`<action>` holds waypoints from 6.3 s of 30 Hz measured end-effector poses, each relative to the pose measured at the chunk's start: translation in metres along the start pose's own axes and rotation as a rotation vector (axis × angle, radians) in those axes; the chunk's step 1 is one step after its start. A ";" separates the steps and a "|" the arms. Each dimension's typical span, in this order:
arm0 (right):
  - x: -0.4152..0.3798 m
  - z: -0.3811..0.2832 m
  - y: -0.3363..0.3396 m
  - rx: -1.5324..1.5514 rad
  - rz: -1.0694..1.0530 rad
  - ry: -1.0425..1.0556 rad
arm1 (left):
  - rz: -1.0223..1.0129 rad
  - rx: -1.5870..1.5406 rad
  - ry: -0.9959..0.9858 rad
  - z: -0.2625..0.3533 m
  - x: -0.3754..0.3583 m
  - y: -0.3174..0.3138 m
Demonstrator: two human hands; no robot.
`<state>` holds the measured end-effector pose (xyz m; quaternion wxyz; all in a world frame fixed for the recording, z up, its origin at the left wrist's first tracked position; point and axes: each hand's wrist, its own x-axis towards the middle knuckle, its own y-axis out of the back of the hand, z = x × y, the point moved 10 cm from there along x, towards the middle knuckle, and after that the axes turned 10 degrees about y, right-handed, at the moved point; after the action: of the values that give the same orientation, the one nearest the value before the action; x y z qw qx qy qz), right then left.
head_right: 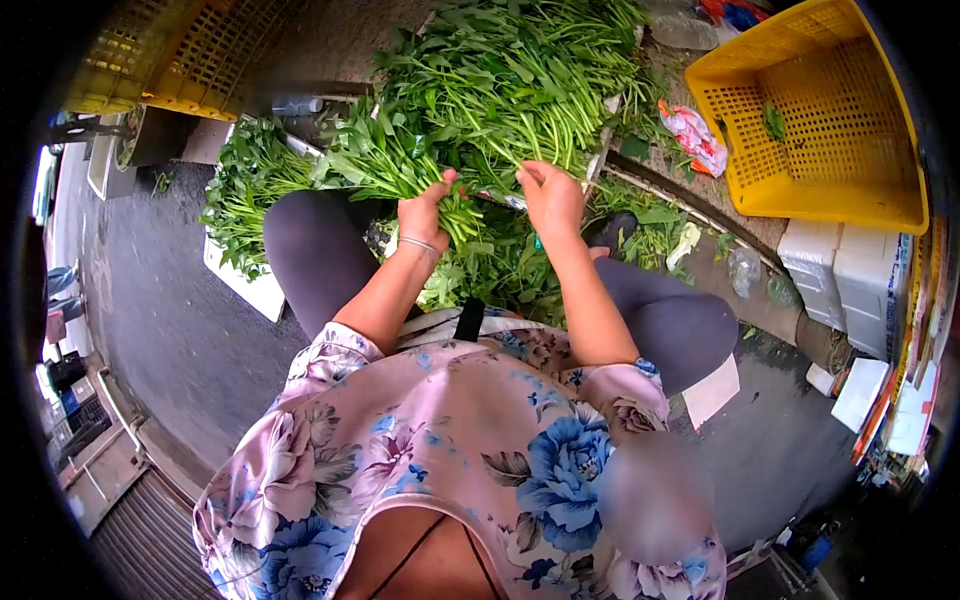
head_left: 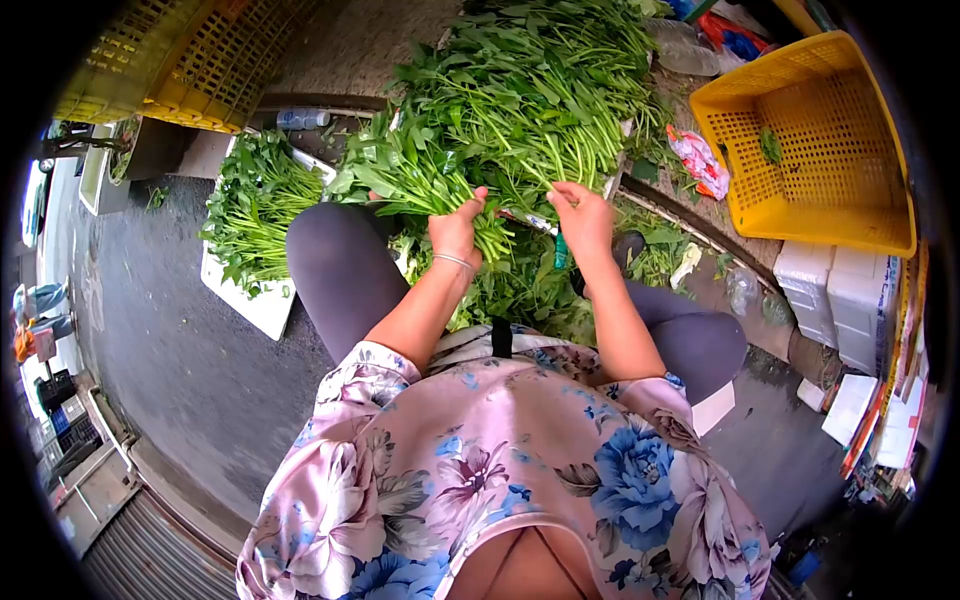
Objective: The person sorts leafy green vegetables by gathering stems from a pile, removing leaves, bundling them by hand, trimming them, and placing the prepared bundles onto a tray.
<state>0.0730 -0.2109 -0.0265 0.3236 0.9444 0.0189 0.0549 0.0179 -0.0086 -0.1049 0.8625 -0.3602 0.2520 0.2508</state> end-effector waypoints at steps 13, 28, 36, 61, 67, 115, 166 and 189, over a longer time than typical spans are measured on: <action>0.043 0.005 -0.009 -0.254 0.080 0.092 | -0.066 0.025 -0.004 0.006 -0.005 -0.006; -0.006 0.005 -0.050 0.634 -0.101 -0.221 | -0.190 0.155 0.231 -0.019 -0.006 -0.025; -0.050 -0.022 -0.056 0.372 -0.235 -0.030 | -0.224 0.189 0.270 -0.028 -0.023 -0.022; -0.102 0.052 -0.050 -0.375 -0.852 -0.261 | -0.429 0.122 0.163 0.038 -0.080 -0.051; 0.038 0.028 -0.019 -0.117 -0.175 0.041 | -0.513 0.039 -0.007 0.116 -0.085 -0.049; 0.066 0.008 -0.070 -0.280 -0.014 0.052 | 0.128 -0.019 -0.099 0.074 0.019 0.005; -0.048 -0.002 -0.077 -0.014 -0.350 -0.048 | -0.165 0.076 0.095 0.034 0.017 -0.028; -0.031 -0.001 -0.040 0.826 0.016 -0.318 | -0.260 0.218 0.181 0.019 0.008 -0.063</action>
<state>0.0417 -0.1810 -0.0532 -0.0828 0.9913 -0.0182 -0.1009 0.0674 -0.0311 -0.0664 0.8954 -0.3153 0.3054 0.0752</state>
